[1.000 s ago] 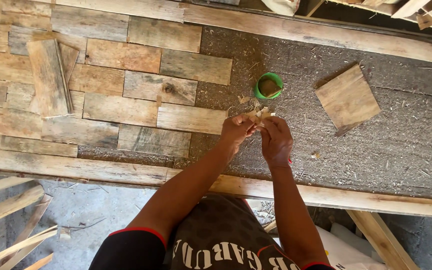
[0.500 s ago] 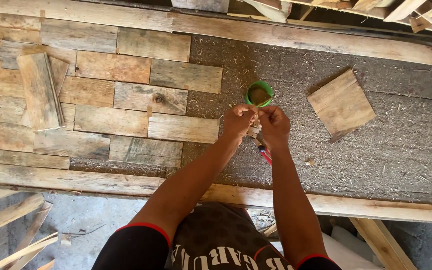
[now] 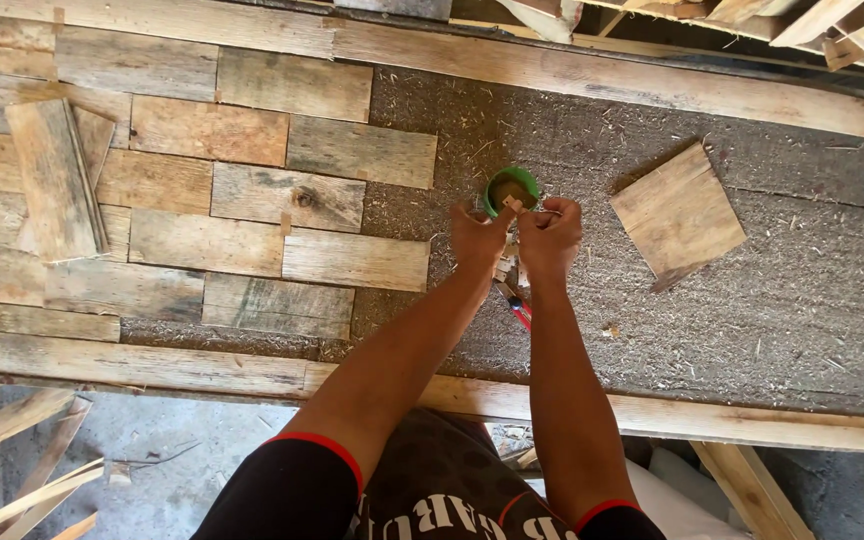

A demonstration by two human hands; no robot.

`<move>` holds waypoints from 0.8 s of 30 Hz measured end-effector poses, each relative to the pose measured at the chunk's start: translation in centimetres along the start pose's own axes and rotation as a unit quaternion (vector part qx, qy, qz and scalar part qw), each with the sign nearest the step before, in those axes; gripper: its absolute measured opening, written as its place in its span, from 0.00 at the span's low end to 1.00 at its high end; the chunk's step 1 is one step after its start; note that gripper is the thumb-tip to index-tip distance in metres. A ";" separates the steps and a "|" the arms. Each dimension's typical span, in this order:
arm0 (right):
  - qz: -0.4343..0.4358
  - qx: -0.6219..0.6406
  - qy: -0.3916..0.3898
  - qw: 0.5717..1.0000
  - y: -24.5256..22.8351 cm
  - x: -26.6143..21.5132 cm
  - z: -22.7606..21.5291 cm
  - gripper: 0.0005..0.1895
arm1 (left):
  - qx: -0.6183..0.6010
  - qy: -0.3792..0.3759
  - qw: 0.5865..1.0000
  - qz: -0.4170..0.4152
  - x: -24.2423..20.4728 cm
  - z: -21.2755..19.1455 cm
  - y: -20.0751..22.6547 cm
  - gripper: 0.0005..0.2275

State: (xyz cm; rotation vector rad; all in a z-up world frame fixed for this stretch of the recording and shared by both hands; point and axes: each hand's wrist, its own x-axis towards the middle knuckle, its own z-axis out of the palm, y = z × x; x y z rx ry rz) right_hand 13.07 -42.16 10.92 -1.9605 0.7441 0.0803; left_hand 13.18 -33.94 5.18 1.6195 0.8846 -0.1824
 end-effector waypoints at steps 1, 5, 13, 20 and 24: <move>-0.001 -0.001 -0.001 1.000 0.1 0.1 0.0 0.18 | -0.001 0.000 1.000 -0.001 -0.1 0.0 0.4 0.38; -0.043 0.038 -0.012 0.998 2.1 0.8 0.1 0.19 | -0.063 -0.021 0.992 -0.111 -0.1 0.5 0.8 0.40; -0.102 -0.018 -0.005 0.995 2.4 0.4 -1.9 0.19 | -0.097 -0.002 0.988 -0.121 -0.5 0.3 1.0 0.38; -0.159 0.044 -0.112 0.980 2.6 1.2 -2.9 0.19 | -0.027 0.019 0.986 0.166 -1.9 -1.9 1.4 0.25; -0.207 -0.008 -0.128 0.970 1.5 1.2 -3.2 0.18 | -0.108 -0.130 0.980 0.108 -1.4 -2.3 2.4 0.28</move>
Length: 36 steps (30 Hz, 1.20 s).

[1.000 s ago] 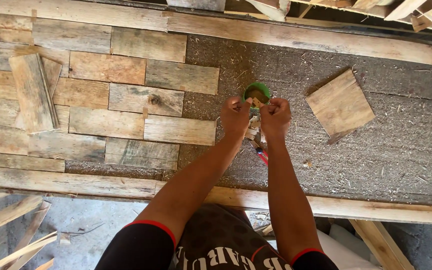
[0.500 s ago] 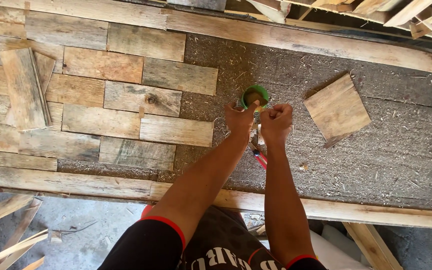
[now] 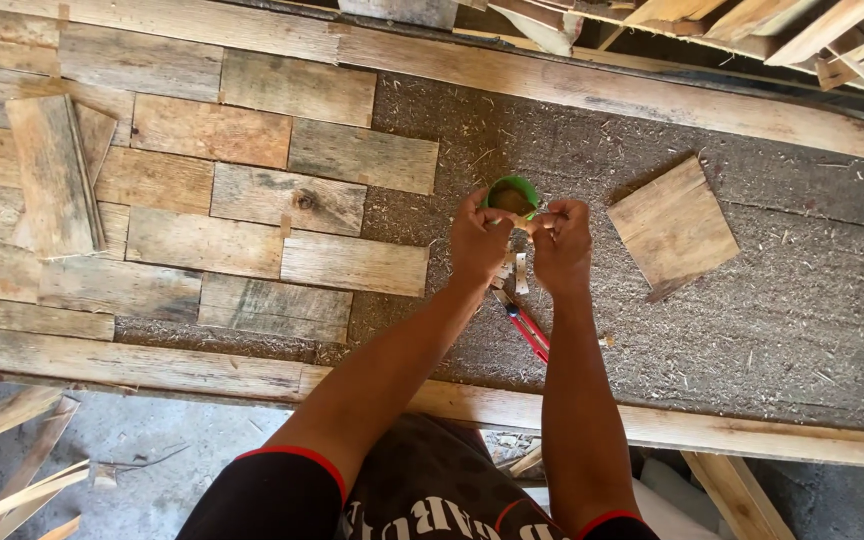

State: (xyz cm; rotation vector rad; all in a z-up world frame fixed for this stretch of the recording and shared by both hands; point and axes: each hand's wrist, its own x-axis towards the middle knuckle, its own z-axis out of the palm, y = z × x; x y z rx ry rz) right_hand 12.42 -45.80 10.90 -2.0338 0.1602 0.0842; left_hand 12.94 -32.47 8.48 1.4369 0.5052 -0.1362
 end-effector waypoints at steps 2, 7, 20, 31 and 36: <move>-0.001 0.019 -0.003 1.000 0.4 0.5 0.2 0.18 | -0.024 0.004 1.000 0.001 0.9 0.1 -1.3 0.27; 0.055 -0.054 0.004 0.997 -1.6 1.1 0.6 0.20 | 0.018 0.025 1.000 0.005 1.3 0.4 -0.9 0.24; 0.039 -0.133 0.103 0.985 2.6 1.9 3.2 0.27 | 0.225 0.108 0.966 0.068 1.2 1.3 -1.7 0.18; 0.064 -0.047 0.154 0.985 5.8 2.4 4.7 0.17 | 0.245 0.079 0.960 0.109 1.5 0.5 -2.9 0.21; -0.021 -0.113 0.183 0.976 0.8 0.7 3.8 0.08 | -0.065 0.039 0.996 0.054 0.3 -1.7 -1.6 0.22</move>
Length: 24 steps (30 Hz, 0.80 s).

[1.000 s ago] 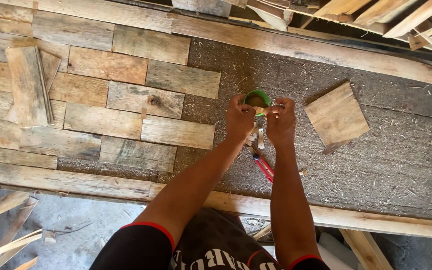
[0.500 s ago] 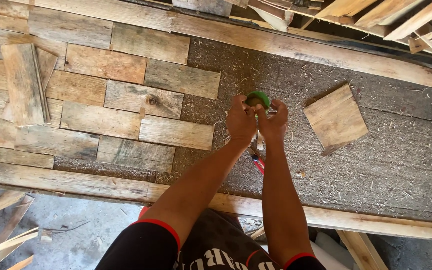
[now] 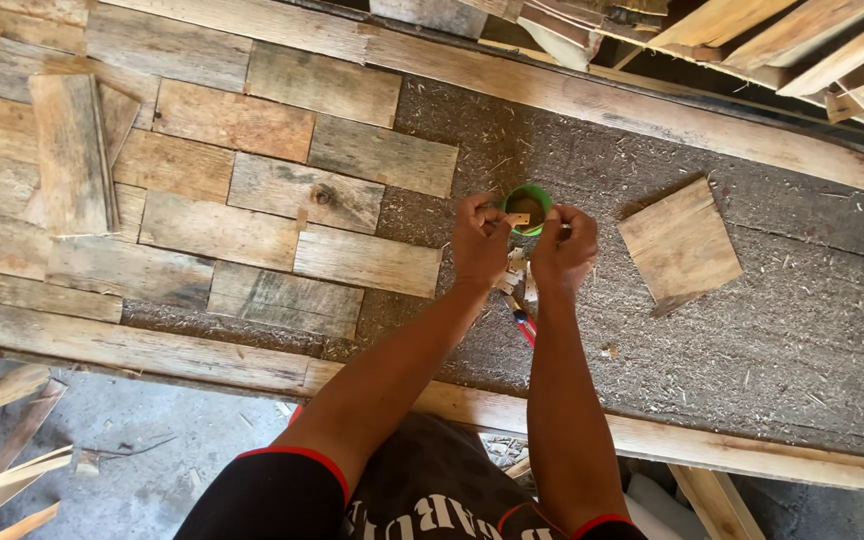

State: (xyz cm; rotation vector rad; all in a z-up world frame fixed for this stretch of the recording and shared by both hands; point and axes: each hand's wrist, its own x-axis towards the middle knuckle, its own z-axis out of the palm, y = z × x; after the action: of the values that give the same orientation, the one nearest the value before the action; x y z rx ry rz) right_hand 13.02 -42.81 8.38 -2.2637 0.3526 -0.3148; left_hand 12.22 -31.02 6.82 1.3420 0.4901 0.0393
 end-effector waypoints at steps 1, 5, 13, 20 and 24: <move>-0.002 0.001 -0.001 1.000 -1.3 -0.4 -0.3 0.08 | -0.001 0.002 1.000 0.001 0.0 -0.5 0.1 0.22; 0.025 0.124 -0.128 0.984 -4.7 -2.4 -0.1 0.09 | -0.117 0.012 0.993 -0.002 -0.2 -3.0 -0.4 0.21; 0.109 0.252 -0.224 0.935 -6.7 -5.7 5.3 0.07 | -0.187 0.077 0.979 0.032 -0.9 -10.1 0.2 0.20; -0.060 0.128 -0.234 0.962 -10.7 -7.8 12.0 0.07 | -0.013 0.158 0.985 0.068 -1.8 -21.4 3.1 0.14; -0.173 0.105 -0.298 0.933 -14.3 -9.1 16.8 0.07 | 0.287 0.199 0.927 0.135 -2.2 -30.0 3.6 0.07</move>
State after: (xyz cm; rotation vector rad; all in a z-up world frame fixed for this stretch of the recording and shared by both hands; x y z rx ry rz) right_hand 12.36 -18.98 7.30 -2.0773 -0.3842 0.1625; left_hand 0.34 -3.19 6.63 1.9893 0.6863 0.4318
